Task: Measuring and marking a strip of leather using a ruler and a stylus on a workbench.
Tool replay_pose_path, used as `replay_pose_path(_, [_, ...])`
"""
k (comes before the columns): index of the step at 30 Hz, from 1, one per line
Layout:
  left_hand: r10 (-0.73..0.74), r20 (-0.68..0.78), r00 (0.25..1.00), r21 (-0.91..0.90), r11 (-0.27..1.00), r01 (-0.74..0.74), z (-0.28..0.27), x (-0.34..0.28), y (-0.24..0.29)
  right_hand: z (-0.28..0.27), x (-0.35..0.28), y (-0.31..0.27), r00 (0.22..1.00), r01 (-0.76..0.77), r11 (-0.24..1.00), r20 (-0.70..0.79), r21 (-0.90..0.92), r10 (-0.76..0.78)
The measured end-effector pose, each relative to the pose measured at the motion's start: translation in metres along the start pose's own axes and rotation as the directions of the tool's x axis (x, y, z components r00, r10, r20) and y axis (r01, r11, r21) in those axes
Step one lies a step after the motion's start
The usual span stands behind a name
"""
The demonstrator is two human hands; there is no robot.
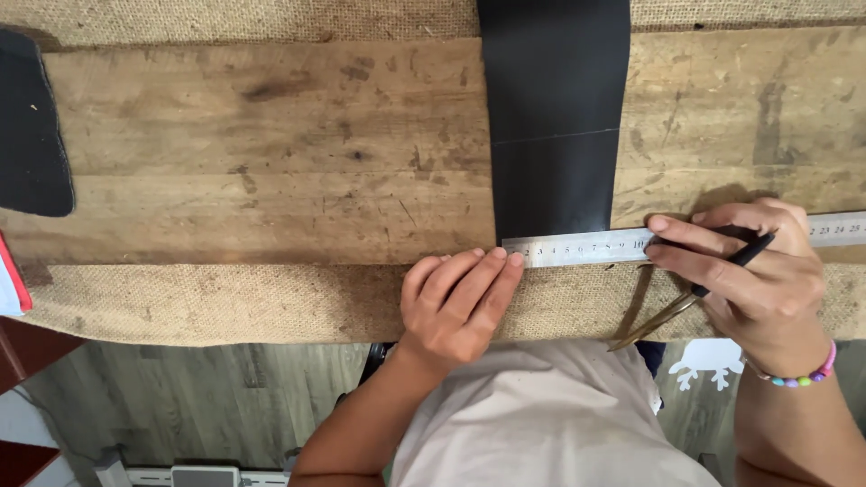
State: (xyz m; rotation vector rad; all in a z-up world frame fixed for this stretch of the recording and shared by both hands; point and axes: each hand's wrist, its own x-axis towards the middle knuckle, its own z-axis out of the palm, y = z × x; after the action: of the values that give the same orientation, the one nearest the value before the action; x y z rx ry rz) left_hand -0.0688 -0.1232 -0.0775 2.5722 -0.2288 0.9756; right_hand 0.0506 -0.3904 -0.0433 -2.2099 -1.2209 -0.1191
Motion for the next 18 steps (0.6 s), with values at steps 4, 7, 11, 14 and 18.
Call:
replay_pose_path(4, [-0.022,0.012,1.0,-0.023,0.999,0.022,-0.0006,0.0022,0.0006,-0.0015,0.0011,-0.0011,1.0,-0.02,1.0,0.015,0.022,0.02])
replay_pose_path(7, [-0.008,0.013,1.0,-0.007,1.0,0.008,-0.0019,0.0065,-0.0008,-0.001,0.0075,-0.0015,1.0,-0.005,0.999,0.008,0.05,0.005])
replay_pose_path(11, [-0.004,0.019,1.0,-0.014,1.0,0.004,-0.0019,0.0076,-0.0007,-0.0012,0.0041,-0.0033,0.998,-0.059,0.998,0.021,0.038,0.058])
replay_pose_path(14, [-0.004,0.014,1.0,-0.015,1.0,0.005,-0.0017,0.009,-0.0008,-0.0001,0.003,-0.0029,0.999,-0.047,0.998,0.011,0.034,0.046])
replay_pose_path(18, [0.004,-0.004,1.0,-0.016,1.0,-0.004,-0.0008,0.0084,-0.0007,0.0005,0.0021,-0.0032,0.999,-0.045,0.999,0.006,0.015,0.045])
